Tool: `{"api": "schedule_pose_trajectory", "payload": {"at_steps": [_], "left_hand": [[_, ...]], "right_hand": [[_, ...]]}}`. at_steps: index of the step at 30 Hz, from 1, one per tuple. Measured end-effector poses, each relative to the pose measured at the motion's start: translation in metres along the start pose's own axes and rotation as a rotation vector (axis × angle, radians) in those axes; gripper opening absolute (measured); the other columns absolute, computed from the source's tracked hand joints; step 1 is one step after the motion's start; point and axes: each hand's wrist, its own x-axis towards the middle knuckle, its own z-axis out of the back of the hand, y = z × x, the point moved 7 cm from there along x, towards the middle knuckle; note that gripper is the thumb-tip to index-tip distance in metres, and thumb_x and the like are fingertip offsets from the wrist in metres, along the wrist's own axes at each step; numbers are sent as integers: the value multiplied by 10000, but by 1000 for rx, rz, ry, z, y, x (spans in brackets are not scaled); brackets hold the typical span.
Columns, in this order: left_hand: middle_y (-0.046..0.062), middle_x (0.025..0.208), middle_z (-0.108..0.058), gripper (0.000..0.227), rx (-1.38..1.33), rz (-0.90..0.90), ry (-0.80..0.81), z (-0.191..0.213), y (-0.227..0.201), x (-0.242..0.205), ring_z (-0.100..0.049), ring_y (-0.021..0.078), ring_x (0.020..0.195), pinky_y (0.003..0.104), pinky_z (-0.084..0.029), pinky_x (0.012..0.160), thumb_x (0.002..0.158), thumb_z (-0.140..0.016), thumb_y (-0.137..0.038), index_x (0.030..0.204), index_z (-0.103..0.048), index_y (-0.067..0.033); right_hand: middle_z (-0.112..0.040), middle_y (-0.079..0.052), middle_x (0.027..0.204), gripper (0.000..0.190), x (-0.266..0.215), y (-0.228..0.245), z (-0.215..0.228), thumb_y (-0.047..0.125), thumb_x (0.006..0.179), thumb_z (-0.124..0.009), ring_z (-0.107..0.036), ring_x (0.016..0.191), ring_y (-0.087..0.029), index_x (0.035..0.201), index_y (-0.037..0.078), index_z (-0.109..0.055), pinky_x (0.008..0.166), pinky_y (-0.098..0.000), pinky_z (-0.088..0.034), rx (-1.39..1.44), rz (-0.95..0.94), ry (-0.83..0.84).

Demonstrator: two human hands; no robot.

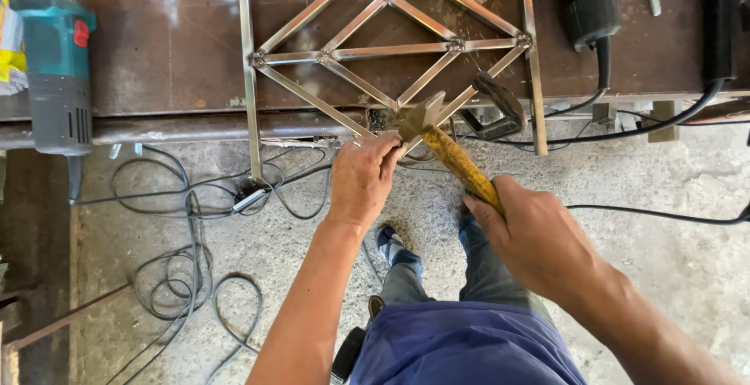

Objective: Fabricating a metal frame by grinding welds, hammering components into alignment, and performing spot welding.

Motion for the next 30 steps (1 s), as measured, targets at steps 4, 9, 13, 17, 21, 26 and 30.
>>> {"api": "schedule_pose_trajectory", "payload": {"at_steps": [4, 9, 13, 17, 21, 26, 30], "left_hand": [[-25, 789, -760, 126, -21, -31, -18, 11, -11, 2, -617, 138, 616, 318, -521, 722, 845, -772, -51, 942, -761, -130], [16, 1094, -811, 191, -358, 351, 52, 16, -6, 8, -672, 76, 686, 166, -562, 585, 924, -704, -123, 1095, -769, -176], [77, 948, -791, 171, -411, 293, -277, 51, -19, 16, -735, 141, 762, 215, -609, 642, 928, -728, -145, 1073, -715, -54], [19, 707, -735, 164, -476, 464, -51, 11, -67, 23, -616, 129, 580, 265, -515, 578, 882, -714, -211, 901, -725, -48], [60, 736, -763, 158, -457, 367, 152, -95, -113, 26, -674, 228, 583, 340, -555, 594, 809, -739, -201, 906, -738, -77], [131, 817, -764, 160, -320, 355, 290, -194, -181, 82, -724, 306, 675, 398, -586, 647, 853, -724, -191, 873, -731, -33], [186, 867, -751, 264, -157, 508, 397, -281, -196, 127, -750, 409, 881, 509, -612, 764, 892, -659, -333, 1004, -727, -104]], "right_hand": [[-656, -44, 565, 342, 1, -6, -8, 446, 1047, -501, -547, 358, -200, 882, 147, -492, 379, -357, -480, 30, 59, -90], [-701, -45, 575, 294, -7, 1, 3, 382, 1034, -543, -545, 366, -193, 881, 133, -579, 398, -355, -478, 94, 13, -25], [-593, -41, 537, 313, -14, -34, -6, 334, 1019, -597, -474, 387, -167, 808, 103, -591, 383, -345, -413, 278, 29, -112], [-590, -85, 537, 292, -19, -85, 5, 307, 945, -699, -502, 465, -205, 828, 42, -663, 473, -364, -419, 469, -200, -356], [-646, -114, 650, 248, -13, -141, 16, 180, 943, -683, -579, 547, -209, 1097, -9, -729, 522, -337, -482, 760, -359, -446], [-754, -136, 840, 390, 37, -206, 73, 224, 944, -659, -685, 734, -255, 1281, 30, -689, 685, -383, -537, 612, -482, -524], [-795, -160, 959, 524, 111, -290, 81, 404, 870, -722, -754, 958, -340, 1333, 158, -709, 871, -473, -579, 464, -471, -523]]}}
